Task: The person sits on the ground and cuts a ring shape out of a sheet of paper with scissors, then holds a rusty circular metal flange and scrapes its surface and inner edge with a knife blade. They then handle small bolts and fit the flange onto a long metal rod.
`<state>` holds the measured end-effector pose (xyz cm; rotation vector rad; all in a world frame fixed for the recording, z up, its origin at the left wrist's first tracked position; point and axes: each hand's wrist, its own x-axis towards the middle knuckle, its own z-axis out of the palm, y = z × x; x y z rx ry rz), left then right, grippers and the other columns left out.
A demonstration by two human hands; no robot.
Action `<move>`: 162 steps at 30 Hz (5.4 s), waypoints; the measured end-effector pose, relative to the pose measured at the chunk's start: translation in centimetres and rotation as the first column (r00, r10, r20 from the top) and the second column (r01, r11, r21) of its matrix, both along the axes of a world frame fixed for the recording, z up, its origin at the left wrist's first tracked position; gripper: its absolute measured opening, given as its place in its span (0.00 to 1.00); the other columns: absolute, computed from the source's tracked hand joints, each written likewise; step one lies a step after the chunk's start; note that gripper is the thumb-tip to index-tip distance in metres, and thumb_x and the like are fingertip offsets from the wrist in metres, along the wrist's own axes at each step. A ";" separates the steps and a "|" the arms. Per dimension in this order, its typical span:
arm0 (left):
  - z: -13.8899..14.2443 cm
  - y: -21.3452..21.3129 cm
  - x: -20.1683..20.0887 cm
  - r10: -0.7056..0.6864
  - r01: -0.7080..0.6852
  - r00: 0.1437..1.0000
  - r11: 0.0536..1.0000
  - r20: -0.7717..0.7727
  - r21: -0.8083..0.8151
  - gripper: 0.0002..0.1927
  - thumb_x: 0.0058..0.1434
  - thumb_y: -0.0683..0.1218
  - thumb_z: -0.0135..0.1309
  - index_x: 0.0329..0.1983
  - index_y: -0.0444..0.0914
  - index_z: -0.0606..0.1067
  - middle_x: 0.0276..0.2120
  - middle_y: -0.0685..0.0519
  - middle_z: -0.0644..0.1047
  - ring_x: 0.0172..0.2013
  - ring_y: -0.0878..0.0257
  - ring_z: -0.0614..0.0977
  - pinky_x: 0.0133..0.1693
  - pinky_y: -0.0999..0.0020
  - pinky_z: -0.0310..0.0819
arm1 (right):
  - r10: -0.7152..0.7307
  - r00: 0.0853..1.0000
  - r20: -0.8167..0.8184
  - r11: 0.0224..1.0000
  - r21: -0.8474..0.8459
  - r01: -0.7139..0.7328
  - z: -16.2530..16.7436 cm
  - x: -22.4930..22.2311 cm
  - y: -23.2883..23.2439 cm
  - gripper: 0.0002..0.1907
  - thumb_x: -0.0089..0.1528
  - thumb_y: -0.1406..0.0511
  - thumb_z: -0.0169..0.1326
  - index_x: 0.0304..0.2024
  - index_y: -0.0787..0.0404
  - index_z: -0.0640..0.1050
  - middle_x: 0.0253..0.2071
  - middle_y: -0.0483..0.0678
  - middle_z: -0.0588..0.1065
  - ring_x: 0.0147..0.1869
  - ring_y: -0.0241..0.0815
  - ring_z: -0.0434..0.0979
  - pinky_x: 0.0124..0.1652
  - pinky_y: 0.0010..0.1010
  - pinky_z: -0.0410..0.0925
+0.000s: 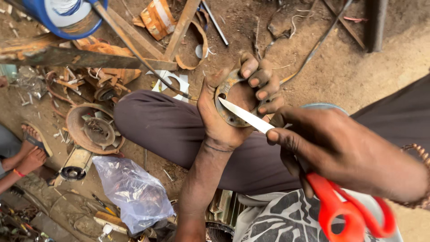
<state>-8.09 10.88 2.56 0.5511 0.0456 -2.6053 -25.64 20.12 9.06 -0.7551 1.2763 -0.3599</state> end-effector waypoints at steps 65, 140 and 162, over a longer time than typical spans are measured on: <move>0.4 -0.1 0.6 0.206 -0.222 0.972 0.962 -0.112 -0.156 0.16 0.71 0.56 0.48 0.38 0.41 0.63 0.36 0.56 0.61 0.39 0.65 0.66 0.38 0.71 0.62 | -0.098 0.968 0.233 0.967 0.250 0.038 0.6 2.4 -0.1 0.18 0.69 0.53 0.44 0.52 0.56 0.75 0.16 0.50 0.75 0.17 0.40 0.79 0.21 0.33 0.70; 0.2 -0.4 2.0 -0.290 0.320 0.946 0.907 0.145 -0.275 0.21 0.69 0.60 0.39 0.37 0.37 0.61 0.34 0.51 0.64 0.34 0.64 0.66 0.35 0.71 0.62 | 0.517 0.803 -0.297 0.824 -0.081 -0.560 -0.1 -1.3 -1.0 0.26 0.66 0.51 0.47 0.67 0.43 0.69 0.14 0.54 0.69 0.16 0.49 0.73 0.25 0.44 0.68; -1.4 0.2 1.3 -0.389 0.407 0.905 0.909 -0.170 0.088 0.22 0.69 0.59 0.41 0.43 0.35 0.65 0.36 0.51 0.67 0.36 0.62 0.69 0.32 0.70 0.63 | 0.221 0.686 -0.693 0.437 -0.559 -0.705 -7.7 -7.7 1.8 0.32 0.58 0.58 0.53 0.63 0.62 0.71 0.28 0.52 0.79 0.21 0.44 0.78 0.22 0.37 0.70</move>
